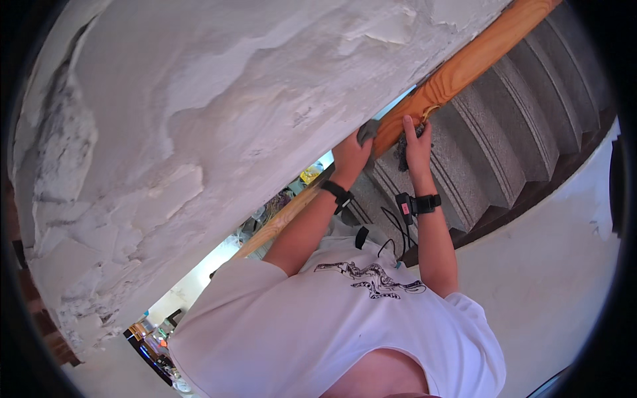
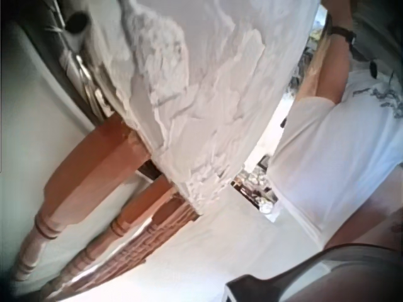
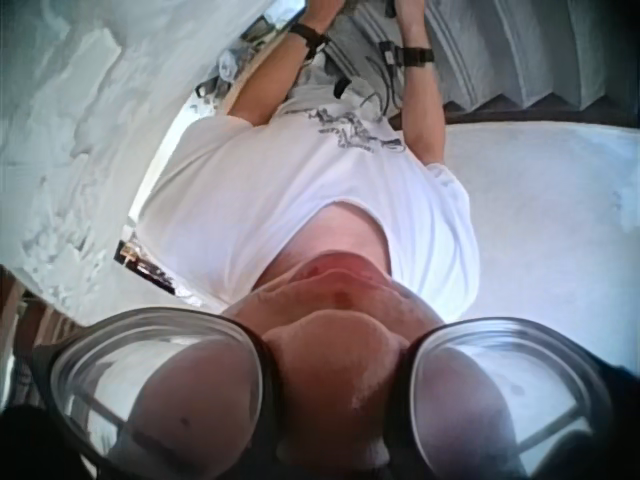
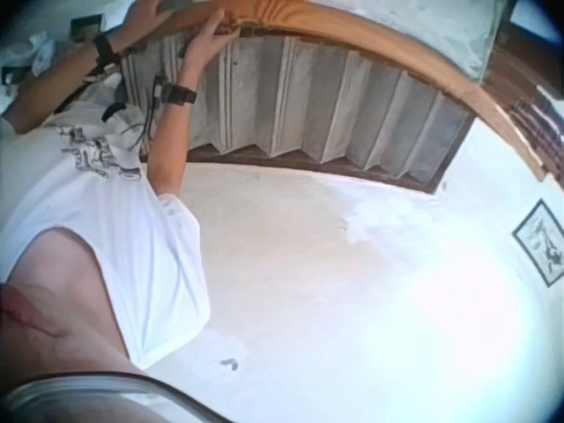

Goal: The person sands a wooden stair handrail using a sanding block and a steel wool pad. They work along the length of the curved handrail, alternating between the two tools to smooth the surface.

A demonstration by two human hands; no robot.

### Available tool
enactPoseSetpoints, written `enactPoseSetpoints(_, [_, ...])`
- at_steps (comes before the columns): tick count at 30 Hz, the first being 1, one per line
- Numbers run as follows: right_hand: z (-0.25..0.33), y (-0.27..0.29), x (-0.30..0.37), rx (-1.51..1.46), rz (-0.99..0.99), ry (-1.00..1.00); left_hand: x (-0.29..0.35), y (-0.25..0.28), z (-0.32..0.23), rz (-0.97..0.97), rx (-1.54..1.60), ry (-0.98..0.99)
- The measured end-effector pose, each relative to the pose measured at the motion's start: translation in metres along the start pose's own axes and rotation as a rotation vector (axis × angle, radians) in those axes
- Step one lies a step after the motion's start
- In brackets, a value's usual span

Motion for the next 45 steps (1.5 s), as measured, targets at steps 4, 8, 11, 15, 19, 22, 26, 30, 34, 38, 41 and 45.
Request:
enactPoseSetpoints(4, [0.015, -0.003, 0.002, -0.034, 0.038, -0.011, 0.024, 0.023, 0.038, 0.053, -0.003, 0.089])
enactPoseSetpoints(8, [0.022, -0.008, 0.012, -0.078, 0.065, -0.017, 0.016, 0.018, 0.022, -0.064, -0.034, 0.116])
enactPoseSetpoints(11, [0.028, -0.009, 0.013, -0.05, 0.014, 0.0, 0.004, 0.003, -0.002, -0.091, -0.075, 0.211])
enactPoseSetpoints(15, [0.023, -0.01, 0.014, -0.09, -0.01, 0.006, 0.002, 0.002, -0.022, -0.105, -0.009, 0.206])
enactPoseSetpoints(19, [0.013, -0.008, 0.008, -0.098, 0.022, 0.042, 0.032, 0.031, 0.022, -0.023, -0.09, 0.274])
enactPoseSetpoints(22, [0.013, -0.007, 0.014, -0.006, -0.012, 0.051, 0.082, 0.075, 0.081, 0.018, -0.255, 0.465])
enactPoseSetpoints(26, [0.024, -0.012, 0.018, -0.068, -0.034, 0.082, 0.071, 0.063, 0.072, -0.058, -0.161, 0.45])
enactPoseSetpoints(30, [0.024, -0.014, 0.018, -0.036, -0.022, 0.108, 0.012, 0.0, 0.022, -0.07, -0.174, 0.281])
enactPoseSetpoints(34, [0.018, -0.01, 0.012, 0.011, -0.064, 0.115, 0.012, -0.005, 0.033, 0.057, -0.168, 0.389])
enactPoseSetpoints(38, [0.022, -0.008, 0.017, 0.11, -0.164, 0.105, 0.076, 0.044, 0.123, 0.149, -0.308, 0.501])
enactPoseSetpoints(41, [0.022, -0.01, 0.02, 0.011, -0.123, 0.089, 0.146, 0.112, 0.2, 0.144, -0.473, 0.667])
enactPoseSetpoints(45, [0.019, -0.013, 0.02, -0.032, -0.088, 0.094, 0.136, 0.099, 0.188, 0.162, -0.475, 0.695])
Point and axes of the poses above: each hand's wrist, its own x-axis away from the middle knuckle, its own y-axis out of the back of the hand, z = x × y, the point moved 7 cm from there along -x, towards the middle knuckle, and after that the axes turned 11 degrees about -z, right-handed, at the moved point
